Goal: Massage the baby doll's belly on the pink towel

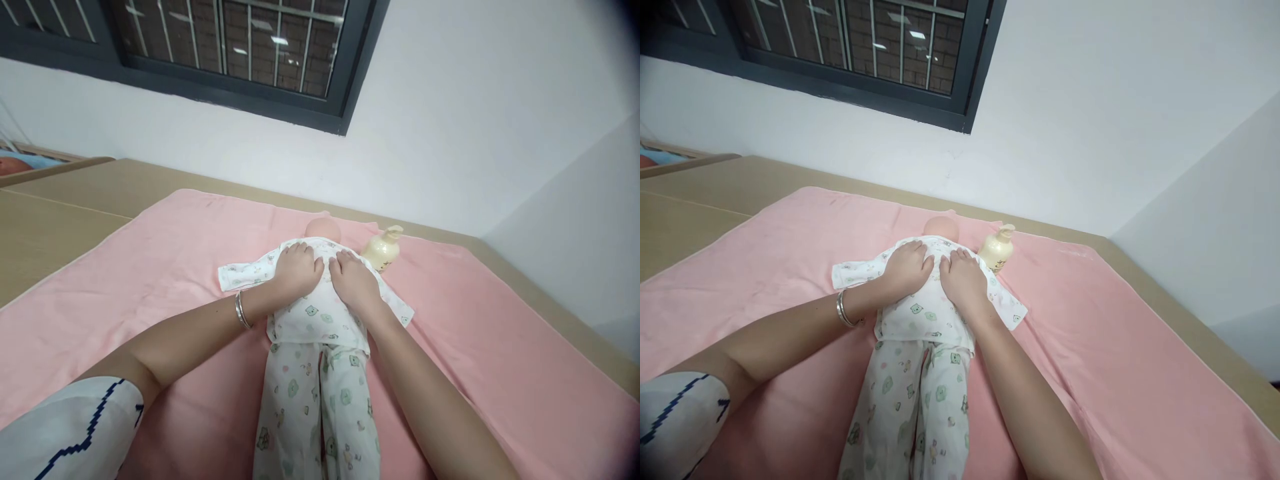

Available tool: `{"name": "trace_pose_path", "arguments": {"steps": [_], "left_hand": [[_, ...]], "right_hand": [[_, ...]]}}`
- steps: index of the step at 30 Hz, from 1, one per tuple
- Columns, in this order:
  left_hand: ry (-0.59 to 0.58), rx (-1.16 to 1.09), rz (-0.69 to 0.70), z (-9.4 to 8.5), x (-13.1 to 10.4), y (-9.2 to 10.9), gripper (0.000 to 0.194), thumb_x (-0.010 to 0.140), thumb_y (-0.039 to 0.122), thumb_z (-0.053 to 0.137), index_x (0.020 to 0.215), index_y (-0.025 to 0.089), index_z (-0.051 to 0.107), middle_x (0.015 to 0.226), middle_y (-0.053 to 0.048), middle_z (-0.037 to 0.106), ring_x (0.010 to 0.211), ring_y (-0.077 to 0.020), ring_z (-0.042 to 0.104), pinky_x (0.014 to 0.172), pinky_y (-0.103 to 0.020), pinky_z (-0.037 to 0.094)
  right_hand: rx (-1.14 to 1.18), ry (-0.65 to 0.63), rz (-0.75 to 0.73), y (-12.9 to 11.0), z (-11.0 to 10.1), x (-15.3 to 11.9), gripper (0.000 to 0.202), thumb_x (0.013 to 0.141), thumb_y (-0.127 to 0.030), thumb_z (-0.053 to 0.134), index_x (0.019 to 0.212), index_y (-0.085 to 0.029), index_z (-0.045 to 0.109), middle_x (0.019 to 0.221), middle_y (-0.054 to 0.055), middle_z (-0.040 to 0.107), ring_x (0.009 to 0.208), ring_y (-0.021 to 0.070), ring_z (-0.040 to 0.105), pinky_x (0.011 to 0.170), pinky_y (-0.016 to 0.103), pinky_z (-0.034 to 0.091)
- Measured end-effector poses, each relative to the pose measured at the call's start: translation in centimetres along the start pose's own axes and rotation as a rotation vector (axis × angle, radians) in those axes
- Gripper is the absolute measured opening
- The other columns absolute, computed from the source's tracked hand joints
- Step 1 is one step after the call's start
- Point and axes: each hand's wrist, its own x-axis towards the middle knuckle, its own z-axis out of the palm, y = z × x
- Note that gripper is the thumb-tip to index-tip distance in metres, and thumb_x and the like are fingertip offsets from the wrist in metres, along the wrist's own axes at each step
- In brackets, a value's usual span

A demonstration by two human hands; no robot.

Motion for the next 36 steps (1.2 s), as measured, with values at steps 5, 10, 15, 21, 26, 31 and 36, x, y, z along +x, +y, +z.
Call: {"name": "trace_pose_path", "arguments": {"steps": [5,10,15,21,26,31,36], "left_hand": [[0.074,-0.087,-0.004,0.8,-0.1,-0.4,0.032,0.095,0.03,0.039,0.105,0.015,0.065,0.115,-0.014,0.069,0.114,-0.0284,0.06,0.102,-0.044,0.043],[0.164,-0.173,0.039,1.7,-0.1,-1.0,0.032,0.093,0.027,0.041,0.108,0.016,0.067,0.12,-0.011,0.07,0.118,-0.026,0.06,0.109,-0.042,0.041],[0.227,-0.307,0.063,2.6,-0.2,-1.6,0.036,0.096,0.025,0.039,0.117,0.016,0.066,0.128,-0.009,0.068,0.122,-0.0223,0.059,0.112,-0.039,0.04],[0.23,-0.403,0.005,3.1,0.0,-1.9,0.039,0.099,0.026,0.034,0.122,0.016,0.064,0.131,-0.009,0.067,0.125,-0.022,0.058,0.112,-0.041,0.041],[0.251,-0.403,0.007,3.2,0.0,-1.9,0.04,0.1,0.027,0.034,0.121,0.013,0.064,0.13,-0.011,0.067,0.125,-0.0227,0.057,0.113,-0.04,0.04],[0.255,-0.392,0.008,3.2,0.0,-2.0,0.04,0.1,0.028,0.033,0.121,0.012,0.064,0.129,-0.012,0.067,0.125,-0.0228,0.057,0.113,-0.04,0.04],[0.237,-0.402,-0.018,3.1,0.0,-1.9,0.039,0.1,0.027,0.034,0.121,0.016,0.064,0.131,-0.009,0.066,0.126,-0.0223,0.057,0.113,-0.041,0.04]], "right_hand": [[-0.12,-0.003,0.065,-1.3,-1.2,-0.7,0.043,0.101,-0.033,0.03,0.094,-0.015,0.068,0.103,0.016,0.072,0.099,0.0275,0.066,0.081,0.034,0.045],[-0.06,-0.064,0.057,-1.6,-2.6,-1.0,0.04,0.098,-0.031,0.033,0.092,-0.018,0.07,0.092,0.012,0.074,0.085,0.0262,0.068,0.07,0.032,0.045],[0.084,0.162,0.007,-1.2,-2.0,-0.7,0.049,0.098,-0.027,0.032,0.14,-0.01,0.049,0.14,0.019,0.057,0.131,0.0303,0.051,0.102,0.04,0.042],[0.173,-0.007,-0.104,-0.7,0.4,-0.3,0.051,0.1,-0.034,0.033,0.142,-0.01,0.049,0.153,0.017,0.042,0.145,0.0304,0.034,0.119,0.051,0.025],[0.238,0.134,-0.1,-0.9,-0.1,-0.5,0.054,0.098,-0.033,0.036,0.146,-0.011,0.044,0.158,0.015,0.035,0.148,0.0278,0.029,0.119,0.047,0.028],[0.166,0.073,-0.103,-0.9,0.6,-0.4,0.054,0.098,-0.031,0.035,0.145,-0.007,0.045,0.156,0.019,0.036,0.147,0.034,0.028,0.119,0.055,0.024],[0.151,0.128,-0.101,-0.7,-0.1,-0.4,0.059,0.096,-0.033,0.04,0.149,-0.009,0.038,0.161,0.019,0.027,0.149,0.0337,0.023,0.119,0.054,0.024]]}}
